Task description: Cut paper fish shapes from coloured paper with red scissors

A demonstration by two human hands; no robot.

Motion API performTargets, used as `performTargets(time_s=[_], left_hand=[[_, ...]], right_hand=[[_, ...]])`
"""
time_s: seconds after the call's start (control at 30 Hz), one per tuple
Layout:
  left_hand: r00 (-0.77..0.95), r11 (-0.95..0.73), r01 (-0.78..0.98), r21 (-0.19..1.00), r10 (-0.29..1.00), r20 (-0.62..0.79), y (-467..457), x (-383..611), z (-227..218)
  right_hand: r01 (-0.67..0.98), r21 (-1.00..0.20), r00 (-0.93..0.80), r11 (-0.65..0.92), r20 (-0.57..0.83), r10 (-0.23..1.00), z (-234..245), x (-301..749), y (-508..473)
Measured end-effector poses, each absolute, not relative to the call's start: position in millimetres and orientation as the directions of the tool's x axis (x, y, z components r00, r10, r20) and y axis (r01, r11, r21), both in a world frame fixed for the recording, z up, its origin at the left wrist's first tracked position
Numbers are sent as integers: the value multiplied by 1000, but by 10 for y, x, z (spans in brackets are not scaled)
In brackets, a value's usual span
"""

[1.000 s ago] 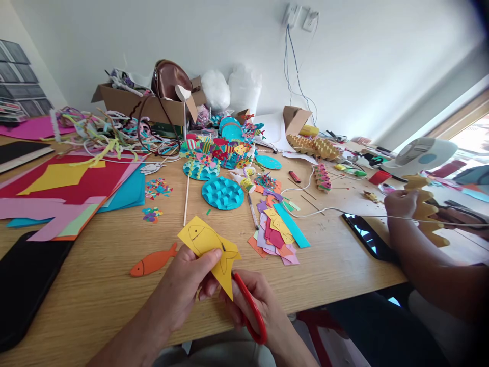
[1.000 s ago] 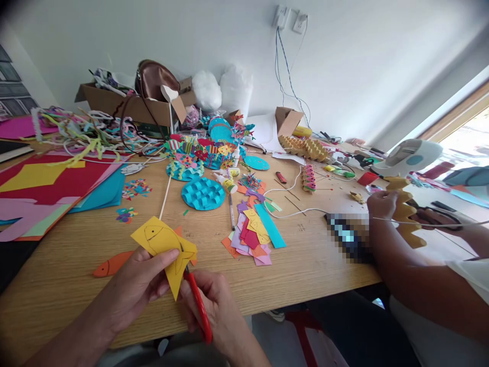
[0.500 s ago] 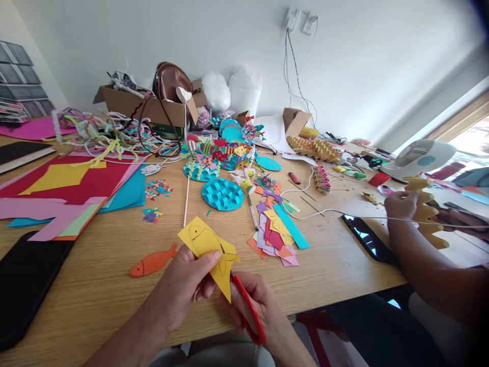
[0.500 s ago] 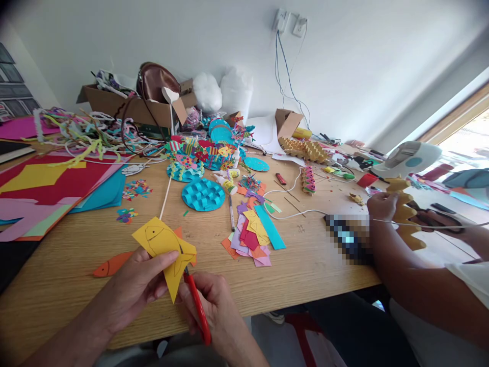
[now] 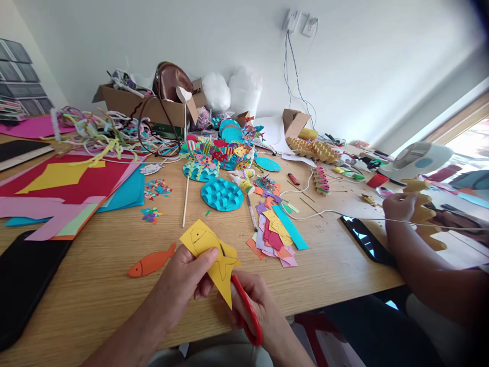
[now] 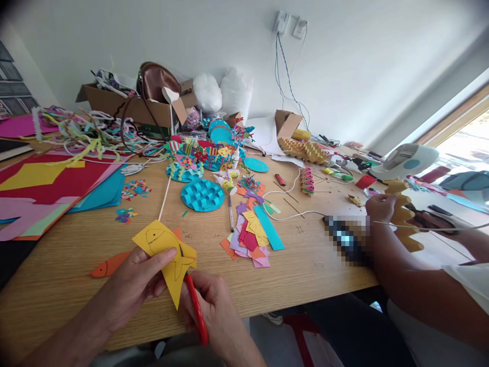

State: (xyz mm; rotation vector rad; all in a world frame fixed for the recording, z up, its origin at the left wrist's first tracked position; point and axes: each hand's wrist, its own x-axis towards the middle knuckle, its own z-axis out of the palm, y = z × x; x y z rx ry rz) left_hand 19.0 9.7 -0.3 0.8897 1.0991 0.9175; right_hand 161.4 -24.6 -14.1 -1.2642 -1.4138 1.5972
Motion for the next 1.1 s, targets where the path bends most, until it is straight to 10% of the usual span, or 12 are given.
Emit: performTargets(time_s=[1.1], left_hand=[[249, 463, -99, 881, 868, -429, 62, 178, 15]], right_hand=[[176, -975, -329, -138, -191, 925, -219, 1674, -271]])
